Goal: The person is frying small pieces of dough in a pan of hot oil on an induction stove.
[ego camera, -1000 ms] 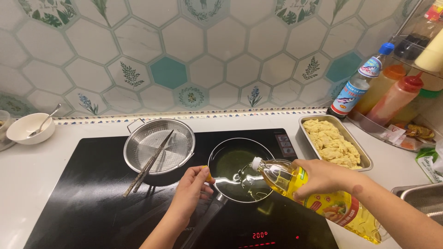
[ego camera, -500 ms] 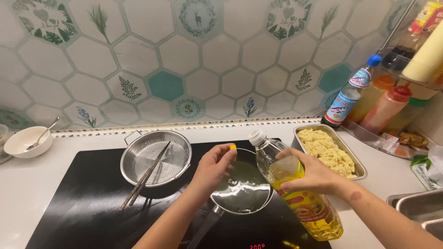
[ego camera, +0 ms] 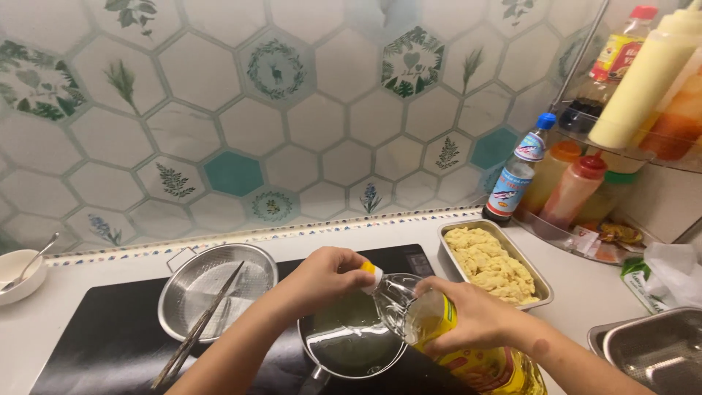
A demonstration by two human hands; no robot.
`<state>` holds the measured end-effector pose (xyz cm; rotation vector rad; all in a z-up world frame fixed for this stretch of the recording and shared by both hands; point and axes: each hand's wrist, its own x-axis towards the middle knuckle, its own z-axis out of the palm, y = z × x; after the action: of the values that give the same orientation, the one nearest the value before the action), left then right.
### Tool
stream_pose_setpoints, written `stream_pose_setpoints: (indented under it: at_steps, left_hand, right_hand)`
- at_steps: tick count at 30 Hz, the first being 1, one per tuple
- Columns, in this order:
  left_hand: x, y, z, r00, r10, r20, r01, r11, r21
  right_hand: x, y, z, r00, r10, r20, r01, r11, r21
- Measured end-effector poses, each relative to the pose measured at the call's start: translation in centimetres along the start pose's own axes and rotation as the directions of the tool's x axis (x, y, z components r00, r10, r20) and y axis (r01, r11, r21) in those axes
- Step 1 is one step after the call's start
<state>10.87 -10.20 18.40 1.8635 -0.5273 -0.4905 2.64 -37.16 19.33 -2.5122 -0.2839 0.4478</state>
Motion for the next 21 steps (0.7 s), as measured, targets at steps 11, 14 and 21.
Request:
stream_pose_setpoints:
  at_steps: [11, 14, 21]
  left_hand:
    - [-1.8, 11.7, 0.1, 0.597, 0.749, 0.287, -0.764, 0.421, 0.489]
    - [0.3, 12.9, 0.8, 0.538, 0.816, 0.211, -0.747, 0.345, 0.569]
    - [12.9, 9.1, 7.1, 0.811, 0.516, -0.276, -0.505, 0.855, 0.114]
  right_hand:
    - [-1.7, 3.6, -7.6, 0.9, -0.366, 0.237, 0.238, 0.868, 0.436]
    - [-1.2, 4.1, -11.1, 0.919, -0.371, 0.131, 0.261, 0.824, 0.503]
    - [5.7, 7.0, -20.0, 0.794, -0.236, -0.56, 0.54, 0.698, 0.47]
